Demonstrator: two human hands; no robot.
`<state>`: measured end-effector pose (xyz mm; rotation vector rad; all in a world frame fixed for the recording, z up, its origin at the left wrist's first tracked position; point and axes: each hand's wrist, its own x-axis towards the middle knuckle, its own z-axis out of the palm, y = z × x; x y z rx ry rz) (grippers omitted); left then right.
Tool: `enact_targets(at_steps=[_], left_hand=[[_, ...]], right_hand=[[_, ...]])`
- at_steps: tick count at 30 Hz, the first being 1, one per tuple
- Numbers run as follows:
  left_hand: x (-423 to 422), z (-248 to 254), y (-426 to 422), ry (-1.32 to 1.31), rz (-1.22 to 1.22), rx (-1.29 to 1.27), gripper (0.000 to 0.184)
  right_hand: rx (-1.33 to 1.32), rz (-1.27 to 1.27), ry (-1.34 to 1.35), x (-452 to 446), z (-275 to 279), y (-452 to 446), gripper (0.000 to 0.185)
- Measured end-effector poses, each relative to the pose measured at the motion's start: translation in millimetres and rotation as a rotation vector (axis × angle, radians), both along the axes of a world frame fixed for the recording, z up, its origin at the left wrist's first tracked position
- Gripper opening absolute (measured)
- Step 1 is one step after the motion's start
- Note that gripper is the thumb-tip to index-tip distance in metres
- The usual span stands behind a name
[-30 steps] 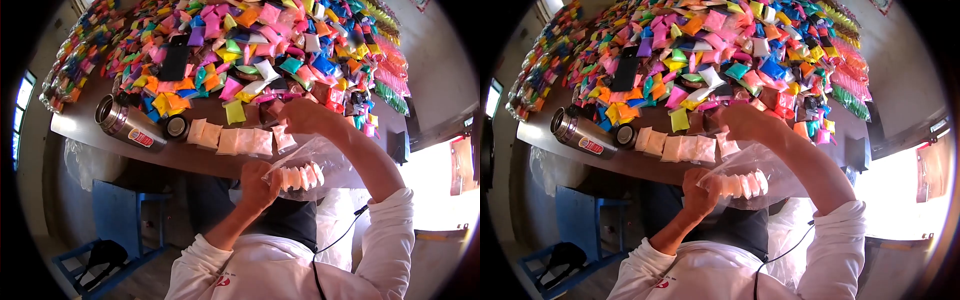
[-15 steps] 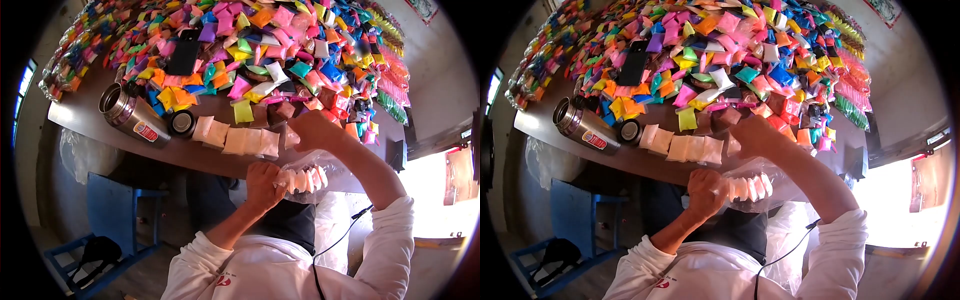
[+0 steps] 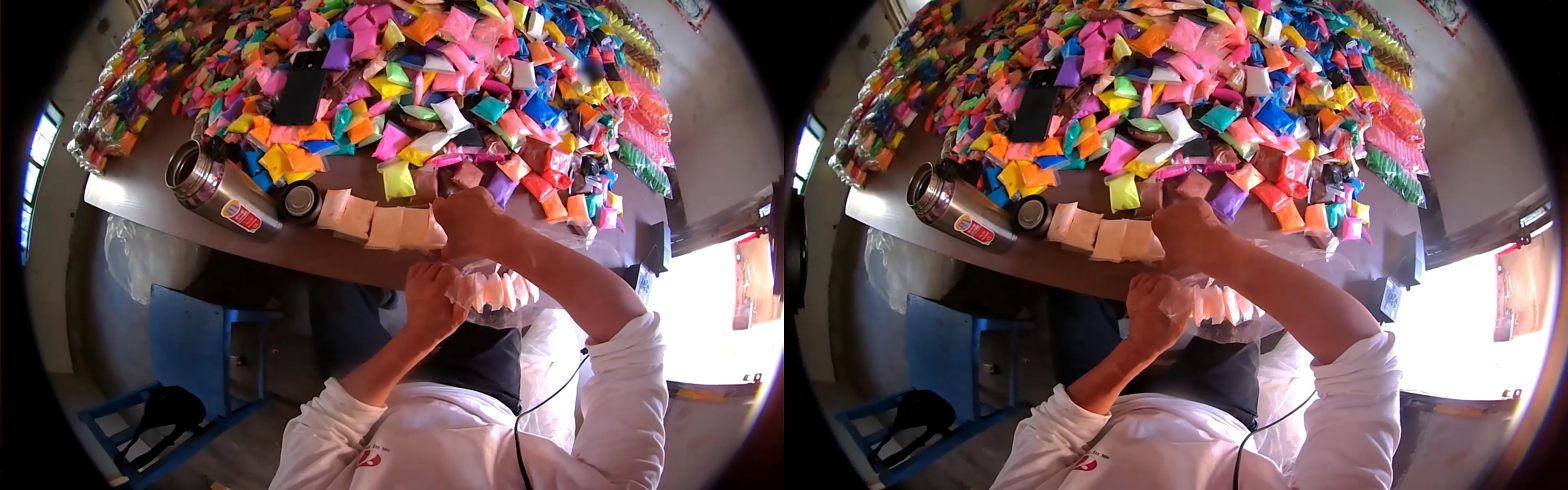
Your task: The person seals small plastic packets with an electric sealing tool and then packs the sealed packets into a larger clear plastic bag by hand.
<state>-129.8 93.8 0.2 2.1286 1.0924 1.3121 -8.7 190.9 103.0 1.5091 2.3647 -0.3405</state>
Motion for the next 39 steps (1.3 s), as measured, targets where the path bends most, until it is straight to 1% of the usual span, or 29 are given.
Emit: enact_targets(at_steps=[2,4,6,8,9,10,11,12,13,15,16,18,20,22,23,26,30,33,35,39], left_hand=[[0.3,0.8,-0.3,-0.003,-0.003,0.01,0.011],[0.4,0.5,0.6,-0.007,-0.013,0.018,0.009],[1.8,-1.5,-1.8,-0.078,-0.004,-0.007,0.017],[3.0,0.2,-1.7,-0.118,0.001,0.017,0.015],[4.4,1.6,-1.7,-0.151,0.026,0.047,0.014],[5.1,1.3,-2.0,-0.167,0.0,0.037,0.014],[4.2,0.7,-1.1,-0.111,0.001,0.031,0.013],[3.4,1.6,0.6,-0.05,0.008,0.029,0.012],[2.9,6.4,1.5,-0.066,-0.021,-0.003,0.011],[2.7,6.9,1.9,-0.041,-0.027,-0.01,0.011],[2.2,6.6,1.3,-0.015,-0.025,-0.014,0.012],[3.7,6.7,0.6,-0.015,-0.021,-0.011,0.011],[5.7,7.7,0.3,-0.021,-0.016,-0.002,0.011],[3.8,8.5,0.2,0.016,0.006,0.0,0.012],[3.8,9.4,0.7,0.021,0.006,0.005,0.012],[5.1,9.6,-0.6,0.003,0.016,0.008,0.014],[7.4,7.7,-0.3,0.006,0.024,0.056,0.016],[5.2,7.1,-0.9,0.019,0.013,0.042,0.016],[5.4,6.6,-0.2,0.025,0.0,0.022,0.017],[4.7,5.6,0.7,0.024,0.001,0.042,0.016]], right_hand=[[0.028,0.036,-0.023,7.6,6.8,1.4,0.048],[0.182,0.048,0.055,20.0,26.3,5.7,0.048],[0.08,-0.13,0.251,35.8,73.4,-3.4,0.046],[0.054,-0.243,0.624,70.2,101.9,-27.4,0.048],[0.021,-0.27,0.674,85.2,107.9,-45.9,0.052],[-0.011,-0.298,0.724,100.2,114.0,-64.5,0.057],[-0.043,-0.326,0.774,115.1,120.2,-83.4,0.061],[-0.067,-0.249,0.748,130.4,109.3,-93.3,0.06],[-0.09,-0.172,0.725,143.1,100.3,-102.8,0.059],[-0.254,-0.406,0.686,148.6,86.4,-121.5,0.05],[-0.255,-0.411,0.694,147.9,79.5,-124.3,0.05],[-0.286,-0.575,0.549,149.4,58.2,-127.7,0.045],[-0.273,-0.585,0.519,148.3,36.1,-126.8,0.044],[-0.302,-0.515,0.345,143.6,21.3,-122.3,0.051],[-0.356,-0.549,0.297,141.6,21.5,-120.9,0.053],[-0.349,-0.591,0.274,143.1,29.8,-118.5,0.052],[-0.29,-0.554,0.224,149.9,31.9,-126.2,0.051],[-0.245,-0.49,0.265,155.1,26.9,-134.7,0.047],[-0.158,-0.469,0.324,159.2,18.6,-139.8,0.041],[-0.146,-0.481,0.259,153.1,23.3,-139.3,0.036]])
